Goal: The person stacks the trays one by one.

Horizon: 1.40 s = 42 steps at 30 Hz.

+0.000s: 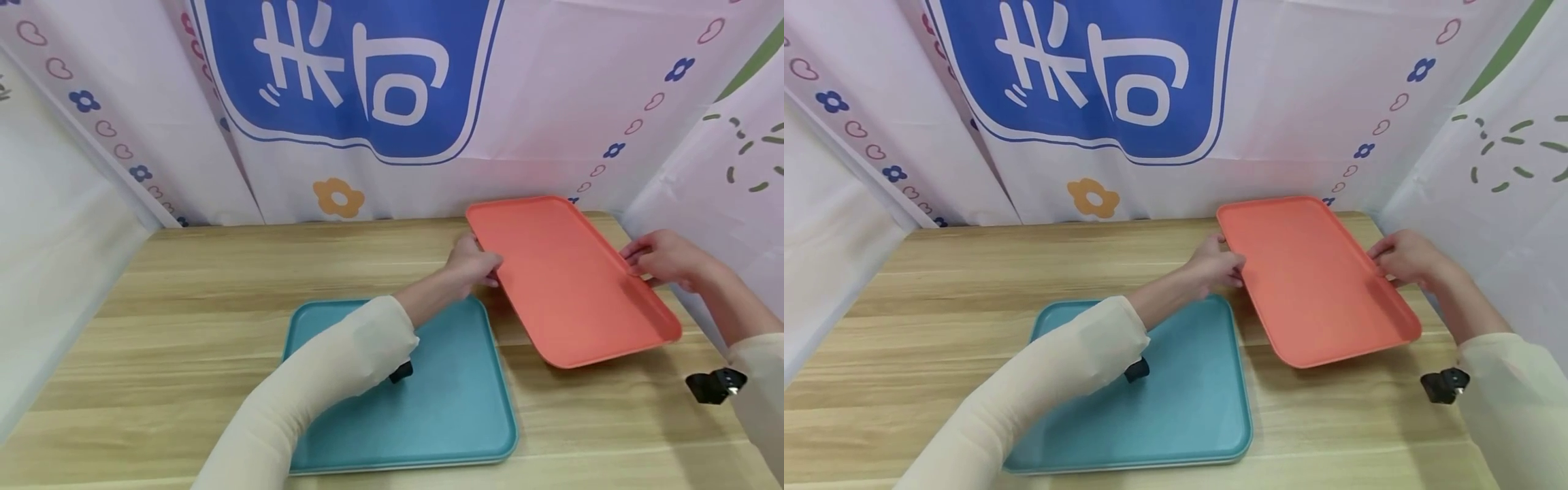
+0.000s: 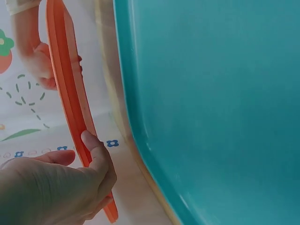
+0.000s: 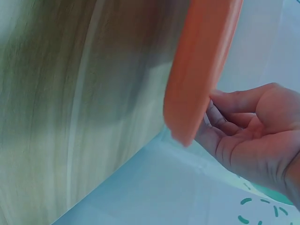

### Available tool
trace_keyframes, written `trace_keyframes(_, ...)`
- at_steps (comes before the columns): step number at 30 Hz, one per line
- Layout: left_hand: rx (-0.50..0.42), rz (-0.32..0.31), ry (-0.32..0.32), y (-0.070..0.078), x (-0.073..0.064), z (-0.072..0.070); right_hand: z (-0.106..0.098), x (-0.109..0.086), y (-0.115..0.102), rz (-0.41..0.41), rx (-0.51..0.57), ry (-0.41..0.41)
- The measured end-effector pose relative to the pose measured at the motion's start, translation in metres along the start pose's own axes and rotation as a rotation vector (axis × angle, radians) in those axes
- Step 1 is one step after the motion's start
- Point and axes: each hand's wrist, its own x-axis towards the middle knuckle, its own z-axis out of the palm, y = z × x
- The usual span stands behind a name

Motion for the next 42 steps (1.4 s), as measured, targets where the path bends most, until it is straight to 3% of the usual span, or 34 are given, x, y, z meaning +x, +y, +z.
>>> trace_keyframes(13,0.011,-0.041,0.007,0.0,-0.004,-0.042,0.022,-0.003,-0.028,-0.042,0.062,-0.063)
trace_keyframes(23,0.015,-0.059,-0.036,0.004,-0.01,-0.073,0.034,-0.003,-0.047,-0.063,0.113,-0.11)
trace_keyframes(32,0.014,-0.06,-0.046,0.006,-0.019,-0.089,0.047,-0.004,-0.062,-0.075,0.213,-0.15)
trace_keyframes(42,-0.02,-0.059,-0.06,0.006,-0.023,-0.103,0.058,-0.002,-0.072,-0.058,0.206,-0.162)
